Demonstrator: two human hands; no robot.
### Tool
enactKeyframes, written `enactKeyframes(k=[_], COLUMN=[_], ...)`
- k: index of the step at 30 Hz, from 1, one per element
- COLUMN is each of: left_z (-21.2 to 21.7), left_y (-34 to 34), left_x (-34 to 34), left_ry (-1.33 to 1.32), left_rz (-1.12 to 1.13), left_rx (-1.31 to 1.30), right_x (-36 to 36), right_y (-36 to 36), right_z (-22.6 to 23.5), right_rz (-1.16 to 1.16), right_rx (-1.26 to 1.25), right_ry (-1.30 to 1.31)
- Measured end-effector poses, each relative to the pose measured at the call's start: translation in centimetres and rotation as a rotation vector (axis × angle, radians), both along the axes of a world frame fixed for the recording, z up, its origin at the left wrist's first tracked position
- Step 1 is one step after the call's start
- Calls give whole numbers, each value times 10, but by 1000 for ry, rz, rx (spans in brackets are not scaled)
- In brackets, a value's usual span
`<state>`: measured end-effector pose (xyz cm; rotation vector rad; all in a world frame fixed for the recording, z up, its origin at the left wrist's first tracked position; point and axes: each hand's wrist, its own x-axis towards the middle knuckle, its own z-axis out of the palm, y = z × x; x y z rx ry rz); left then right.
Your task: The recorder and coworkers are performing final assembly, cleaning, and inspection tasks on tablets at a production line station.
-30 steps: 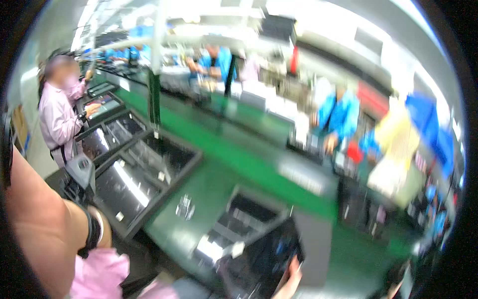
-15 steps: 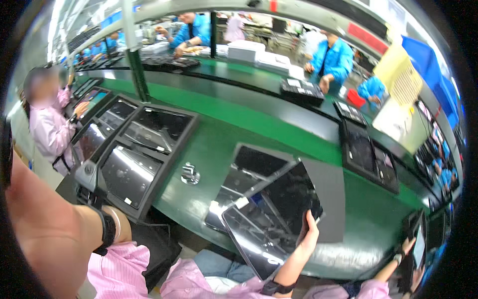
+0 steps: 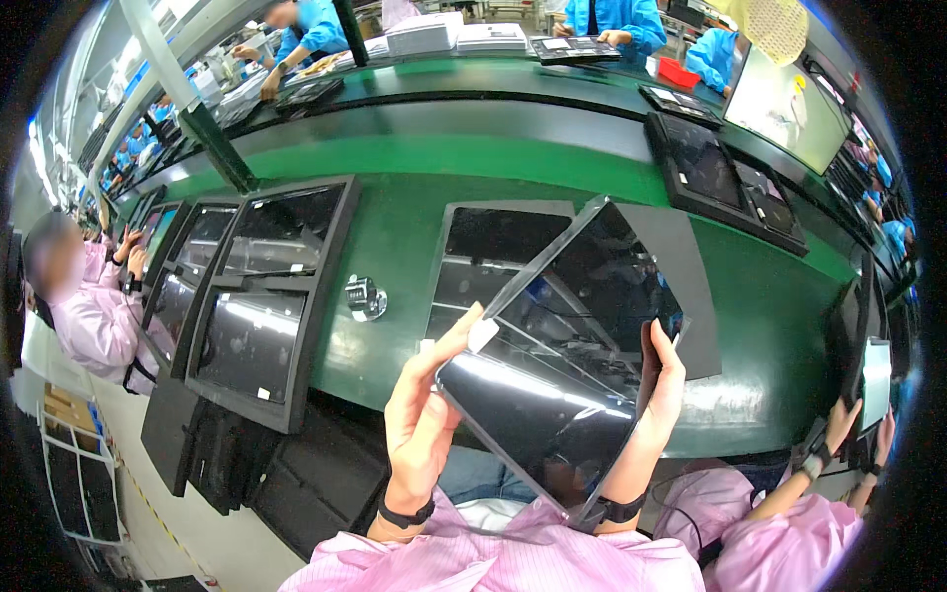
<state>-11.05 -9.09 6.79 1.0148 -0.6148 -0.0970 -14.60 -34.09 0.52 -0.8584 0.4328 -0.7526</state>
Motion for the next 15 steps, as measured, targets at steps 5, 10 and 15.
enactKeyframes(k=[5,10,15], left_z=[-2,1,4], left_y=[3,-1,21], left_x=[-1,-4,27], left_ry=[-40,-16,-19], left_rz=[1,-28,152], left_rx=[-44,-61,-115], right_x=[-5,-10,-16], right_y=[8,-11,-25], right_z=[12,7,-11], right_rz=[-29,-44,-57], right_rx=[11,81,34], right_ry=[-2,37,101])
